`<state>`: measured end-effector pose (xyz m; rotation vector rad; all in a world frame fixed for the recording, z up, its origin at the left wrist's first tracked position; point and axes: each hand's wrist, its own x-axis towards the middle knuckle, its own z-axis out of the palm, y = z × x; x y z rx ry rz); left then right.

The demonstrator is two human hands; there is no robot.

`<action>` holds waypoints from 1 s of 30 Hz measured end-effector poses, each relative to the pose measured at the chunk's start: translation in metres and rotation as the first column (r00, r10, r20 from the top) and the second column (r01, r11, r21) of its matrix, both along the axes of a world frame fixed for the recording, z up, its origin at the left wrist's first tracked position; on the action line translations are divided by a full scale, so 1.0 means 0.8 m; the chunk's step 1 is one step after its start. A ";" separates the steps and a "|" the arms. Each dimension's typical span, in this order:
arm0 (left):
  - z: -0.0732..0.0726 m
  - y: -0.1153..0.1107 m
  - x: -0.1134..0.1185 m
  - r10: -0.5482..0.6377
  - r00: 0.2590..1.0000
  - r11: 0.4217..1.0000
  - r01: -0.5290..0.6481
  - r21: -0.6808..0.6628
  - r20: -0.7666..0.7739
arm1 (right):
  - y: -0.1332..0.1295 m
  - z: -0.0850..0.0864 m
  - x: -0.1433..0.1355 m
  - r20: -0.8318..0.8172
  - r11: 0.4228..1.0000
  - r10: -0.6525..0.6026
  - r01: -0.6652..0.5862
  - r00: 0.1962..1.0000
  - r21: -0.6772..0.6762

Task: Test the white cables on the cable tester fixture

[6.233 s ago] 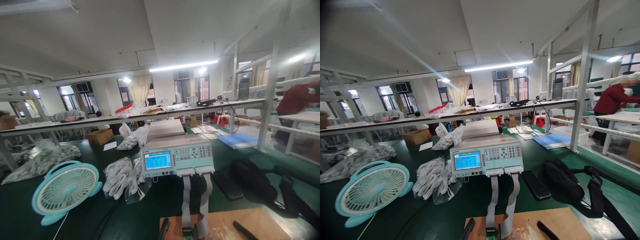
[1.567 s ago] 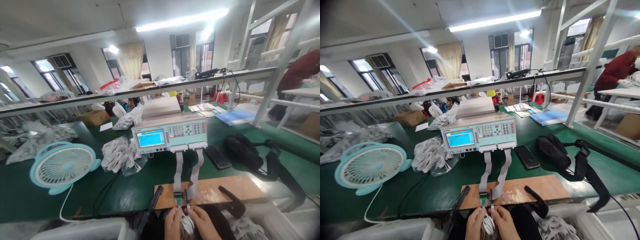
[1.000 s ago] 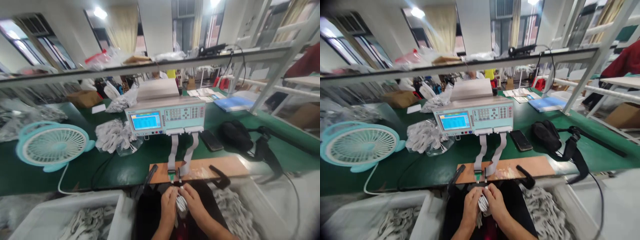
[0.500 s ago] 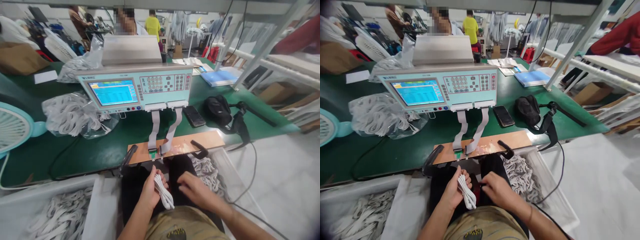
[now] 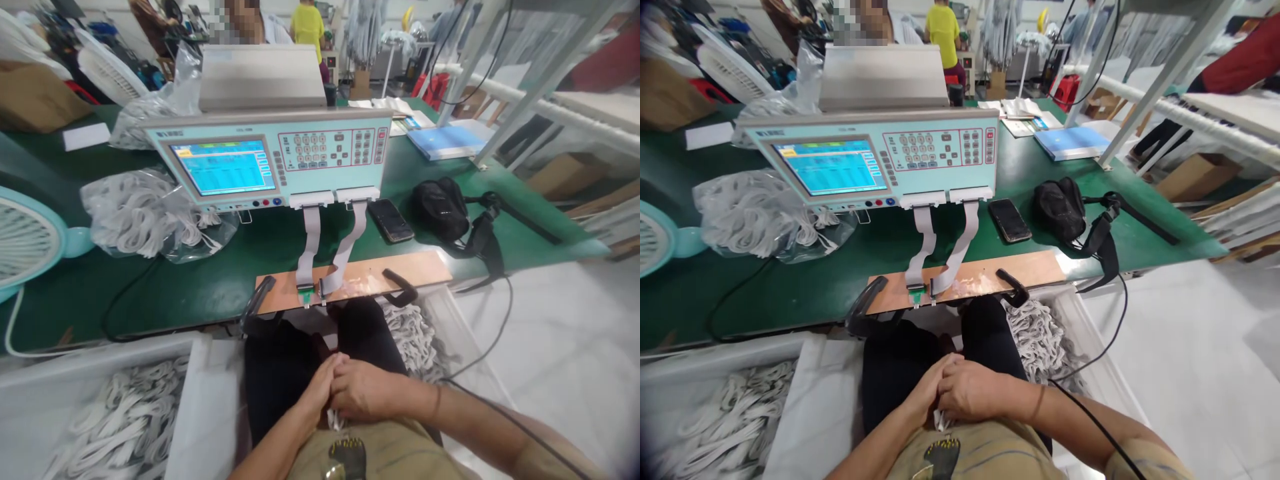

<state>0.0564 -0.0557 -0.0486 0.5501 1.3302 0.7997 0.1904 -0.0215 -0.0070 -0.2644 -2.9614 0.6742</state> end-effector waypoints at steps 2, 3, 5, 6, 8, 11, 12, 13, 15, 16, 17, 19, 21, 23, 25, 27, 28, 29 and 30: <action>-0.004 -0.010 -0.015 -0.032 0.993 0.993 0.044 0.106 -0.116 | 0.005 -0.011 0.003 -0.015 0.995 0.050 -0.051 0.999 -0.081; -0.005 -0.016 -0.024 -0.059 0.990 0.990 0.076 0.122 -0.131 | 0.007 -0.015 0.005 -0.019 0.990 0.069 -0.071 0.997 -0.119; -0.002 -0.030 -0.043 -0.170 0.977 0.971 0.188 0.144 -0.129 | 0.010 -0.017 0.008 -0.002 0.984 0.080 -0.079 0.997 -0.161; 0.000 -0.038 -0.051 -0.242 0.959 0.948 0.266 0.173 -0.147 | 0.011 -0.016 0.008 0.020 0.983 0.085 -0.081 0.996 -0.164; 0.008 -0.050 -0.064 -0.355 0.903 0.872 0.413 0.261 -0.242 | 0.012 -0.014 0.005 0.076 0.987 0.089 -0.077 0.993 -0.143; 0.014 -0.058 -0.070 -0.387 0.835 0.773 0.525 0.357 -0.391 | 0.012 -0.012 -0.003 0.124 0.993 0.084 -0.073 0.989 -0.094; 0.013 -0.059 -0.070 -0.377 0.835 0.769 0.524 0.367 -0.402 | 0.011 -0.012 -0.005 0.122 0.994 0.083 -0.073 0.989 -0.085; 0.011 -0.059 -0.069 -0.355 0.850 0.785 0.497 0.370 -0.388 | 0.010 -0.013 -0.007 0.117 0.995 0.075 -0.066 0.990 -0.079; 0.002 -0.058 -0.066 -0.290 0.910 0.849 0.388 0.360 -0.296 | 0.006 -0.016 -0.006 0.100 0.996 0.021 -0.012 0.995 -0.086; -0.004 -0.058 -0.065 -0.254 0.941 0.882 0.320 0.345 -0.225 | 0.004 -0.018 -0.005 0.087 0.994 -0.020 0.029 0.996 -0.104; -0.010 -0.057 -0.063 -0.223 0.963 0.908 0.262 0.327 -0.151 | 0.002 -0.019 -0.003 0.068 0.988 -0.062 0.070 0.996 -0.135; -0.020 -0.055 -0.059 -0.190 0.981 0.935 0.193 0.298 -0.042 | -0.003 -0.023 0.001 0.011 0.964 -0.138 0.137 0.990 -0.227; -0.024 -0.050 -0.055 -0.140 0.990 0.948 0.129 0.290 0.014 | -0.006 -0.026 0.003 -0.050 0.918 -0.237 0.207 0.970 -0.339; -0.020 -0.041 -0.050 -0.049 0.997 0.955 0.027 0.297 0.066 | -0.005 -0.029 0.001 -0.096 0.837 -0.394 0.313 0.914 -0.449; -0.009 -0.025 -0.045 0.050 0.994 0.951 -0.077 0.301 0.096 | 0.002 -0.028 -0.007 -0.122 0.703 -0.588 0.431 0.799 -0.566; 0.006 -0.004 -0.041 0.135 0.989 0.938 -0.149 0.313 0.064 | 0.016 -0.024 -0.019 -0.135 0.538 -0.753 0.484 0.644 -0.690; 0.012 0.007 -0.039 0.186 0.982 0.927 -0.189 0.324 0.040 | 0.025 -0.021 -0.026 -0.137 0.462 -0.812 0.480 0.568 -0.745; 0.018 0.018 -0.037 0.240 0.971 0.913 -0.233 0.335 0.023 | 0.034 -0.016 -0.032 -0.138 0.399 -0.855 0.464 0.500 -0.791; 0.024 0.028 -0.035 0.292 0.956 0.896 -0.281 0.345 0.020 | 0.043 -0.012 -0.038 -0.135 0.349 -0.885 0.441 0.446 -0.827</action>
